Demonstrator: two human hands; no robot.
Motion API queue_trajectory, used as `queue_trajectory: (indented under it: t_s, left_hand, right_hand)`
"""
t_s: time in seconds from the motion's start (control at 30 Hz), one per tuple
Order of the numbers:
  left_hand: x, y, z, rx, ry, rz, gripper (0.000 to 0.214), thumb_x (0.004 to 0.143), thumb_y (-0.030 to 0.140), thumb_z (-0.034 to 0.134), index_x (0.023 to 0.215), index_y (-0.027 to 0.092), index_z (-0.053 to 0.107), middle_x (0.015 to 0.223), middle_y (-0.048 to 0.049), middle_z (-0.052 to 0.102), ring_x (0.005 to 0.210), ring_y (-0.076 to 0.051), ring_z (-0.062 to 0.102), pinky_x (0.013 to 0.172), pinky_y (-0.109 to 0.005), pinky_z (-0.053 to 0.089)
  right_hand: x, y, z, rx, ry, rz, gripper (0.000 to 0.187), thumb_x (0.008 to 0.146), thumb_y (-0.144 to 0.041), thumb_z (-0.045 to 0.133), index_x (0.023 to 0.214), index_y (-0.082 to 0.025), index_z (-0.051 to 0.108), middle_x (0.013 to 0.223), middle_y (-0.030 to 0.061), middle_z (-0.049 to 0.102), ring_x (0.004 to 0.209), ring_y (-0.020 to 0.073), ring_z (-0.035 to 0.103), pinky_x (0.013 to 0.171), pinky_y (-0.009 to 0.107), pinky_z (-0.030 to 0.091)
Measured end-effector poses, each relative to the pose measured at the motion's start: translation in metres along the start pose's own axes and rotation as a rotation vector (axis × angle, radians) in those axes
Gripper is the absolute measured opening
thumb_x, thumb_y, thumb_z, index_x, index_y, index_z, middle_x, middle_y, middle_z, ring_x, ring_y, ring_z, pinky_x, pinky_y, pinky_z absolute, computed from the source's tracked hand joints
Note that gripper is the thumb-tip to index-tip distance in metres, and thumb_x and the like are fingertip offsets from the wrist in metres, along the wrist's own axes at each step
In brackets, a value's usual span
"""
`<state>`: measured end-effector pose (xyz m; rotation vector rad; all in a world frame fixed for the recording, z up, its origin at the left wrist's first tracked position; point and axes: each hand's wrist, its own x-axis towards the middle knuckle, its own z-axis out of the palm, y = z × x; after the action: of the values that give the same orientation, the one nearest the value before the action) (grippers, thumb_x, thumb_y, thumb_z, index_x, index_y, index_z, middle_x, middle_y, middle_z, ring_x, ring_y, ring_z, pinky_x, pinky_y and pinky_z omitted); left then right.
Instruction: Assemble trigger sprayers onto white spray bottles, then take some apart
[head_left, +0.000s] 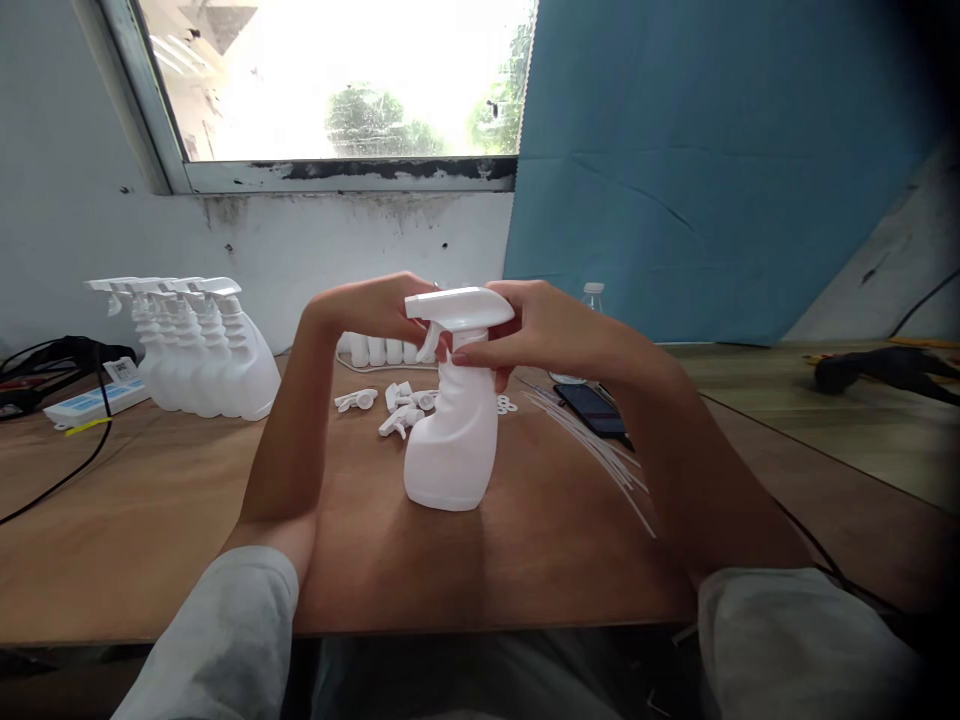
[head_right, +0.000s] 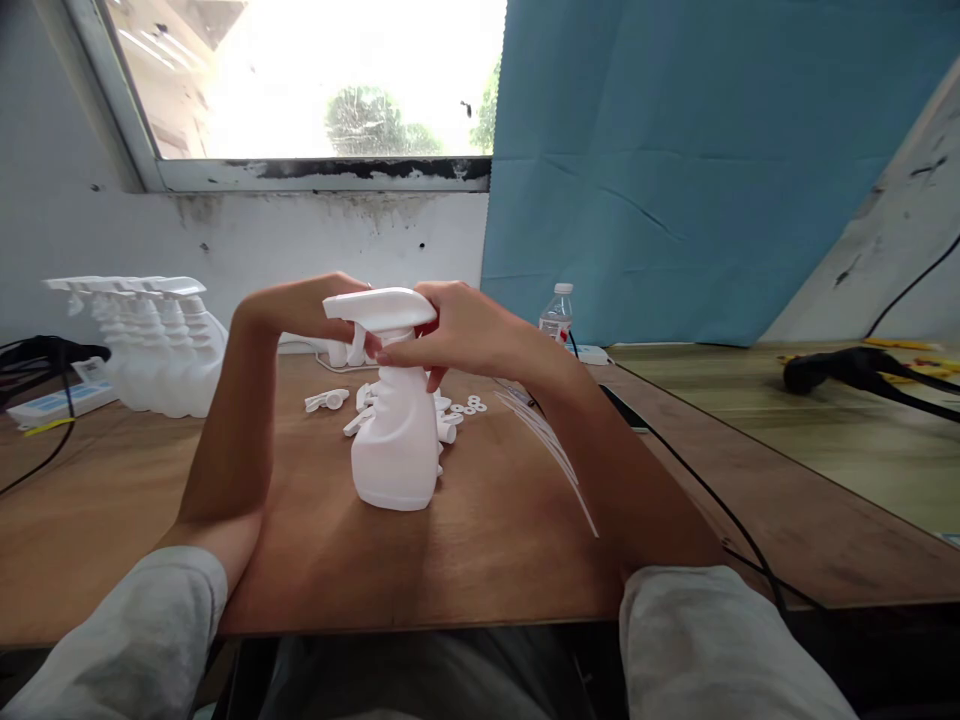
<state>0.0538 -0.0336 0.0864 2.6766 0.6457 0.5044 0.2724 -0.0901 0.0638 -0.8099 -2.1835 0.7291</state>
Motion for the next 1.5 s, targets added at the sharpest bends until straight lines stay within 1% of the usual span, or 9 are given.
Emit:
queue_trajectory:
  t_s: [0.17,0.27,0.47,0.77,0.9,1.07,1.23,1.37,1.5]
  left_hand:
    - [-0.018,0.012,-0.006,-0.046,0.405,0.08,0.038,0.087,0.055,0.058,0.095,0.019,0.071,0.089,-0.0037,0.072,0.083,-0.015,0.069,0.068,-0.024,0.055]
    - [-0.027,0.025,-0.006,-0.04,0.366,0.113,0.047,0.081,0.064,0.062,0.096,0.02,0.07,0.092,-0.0045,0.071,0.084,-0.017,0.069,0.069,-0.025,0.057]
    - [-0.031,0.041,0.001,0.062,0.351,0.046,0.035,0.074,0.047,0.078,0.094,0.02,0.067,0.089,-0.0037,0.072,0.078,-0.016,0.068,0.06,-0.022,0.056]
    - [-0.025,0.037,0.004,-0.044,0.318,0.057,0.029,0.078,0.039,0.075,0.078,0.016,0.058,0.088,-0.0049,0.071,0.065,-0.012,0.064,0.052,-0.023,0.054]
    - [-0.023,0.037,0.007,-0.065,0.326,0.051,0.029,0.078,0.038,0.076,0.078,0.016,0.056,0.089,-0.0054,0.07,0.069,-0.014,0.066,0.053,-0.024,0.055]
    - [-0.021,0.039,0.01,-0.038,0.332,0.051,0.026,0.078,0.036,0.074,0.079,0.016,0.057,0.083,-0.0041,0.068,0.069,-0.014,0.067,0.055,-0.025,0.056]
    - [-0.022,0.041,0.009,-0.03,0.317,0.048,0.025,0.078,0.034,0.074,0.076,0.016,0.057,0.081,-0.0028,0.069,0.065,-0.012,0.065,0.052,-0.023,0.054]
    - [-0.021,0.042,0.008,-0.051,0.3,0.048,0.023,0.078,0.033,0.074,0.076,0.016,0.059,0.083,-0.0026,0.07,0.064,-0.011,0.065,0.051,-0.023,0.053]
    - [-0.021,0.042,0.008,-0.049,0.307,0.042,0.026,0.077,0.034,0.076,0.074,0.016,0.057,0.078,-0.002,0.069,0.062,-0.011,0.064,0.049,-0.021,0.052]
  right_hand:
    - [0.003,0.006,0.004,0.089,-0.052,-0.083,0.018,0.073,-0.02,0.079,0.084,-0.017,0.065,0.074,0.0027,0.065,0.058,0.0128,0.062,0.045,0.024,0.048]
    - [0.003,0.007,0.006,0.086,-0.048,-0.082,0.018,0.073,-0.021,0.078,0.085,-0.018,0.065,0.074,0.0017,0.065,0.058,0.012,0.061,0.046,0.023,0.047]
    - [0.007,0.011,0.005,0.093,-0.095,-0.075,0.025,0.072,-0.021,0.078,0.094,-0.019,0.065,0.076,-0.0001,0.065,0.063,0.0122,0.061,0.052,0.023,0.048]
    - [0.015,0.029,0.001,0.513,-0.513,-0.038,0.026,0.081,-0.029,0.072,0.104,-0.018,0.068,0.101,0.0072,0.071,0.104,0.0229,0.066,0.091,0.041,0.054]
    - [0.012,0.042,0.019,0.651,-0.393,-0.058,0.033,0.08,-0.03,0.074,0.107,-0.014,0.066,0.105,0.0114,0.07,0.102,0.0257,0.068,0.089,0.043,0.055]
    - [0.009,0.053,0.055,0.77,-0.13,-0.18,0.022,0.08,-0.031,0.074,0.089,-0.015,0.061,0.074,0.0013,0.064,0.073,0.0168,0.067,0.086,0.042,0.055]
    - [0.01,0.058,0.073,0.958,-0.09,-0.233,0.037,0.084,-0.051,0.062,0.092,-0.016,0.057,0.079,0.0029,0.061,0.061,0.0165,0.062,0.061,0.037,0.055]
    - [0.01,0.056,0.073,0.85,-0.033,-0.248,0.029,0.082,-0.041,0.07,0.086,-0.017,0.055,0.073,-0.0006,0.057,0.055,0.0134,0.058,0.056,0.034,0.052]
    - [0.009,0.053,0.072,0.909,-0.068,-0.247,0.039,0.082,-0.055,0.063,0.086,-0.018,0.055,0.074,0.0003,0.056,0.056,0.0145,0.058,0.056,0.035,0.052]
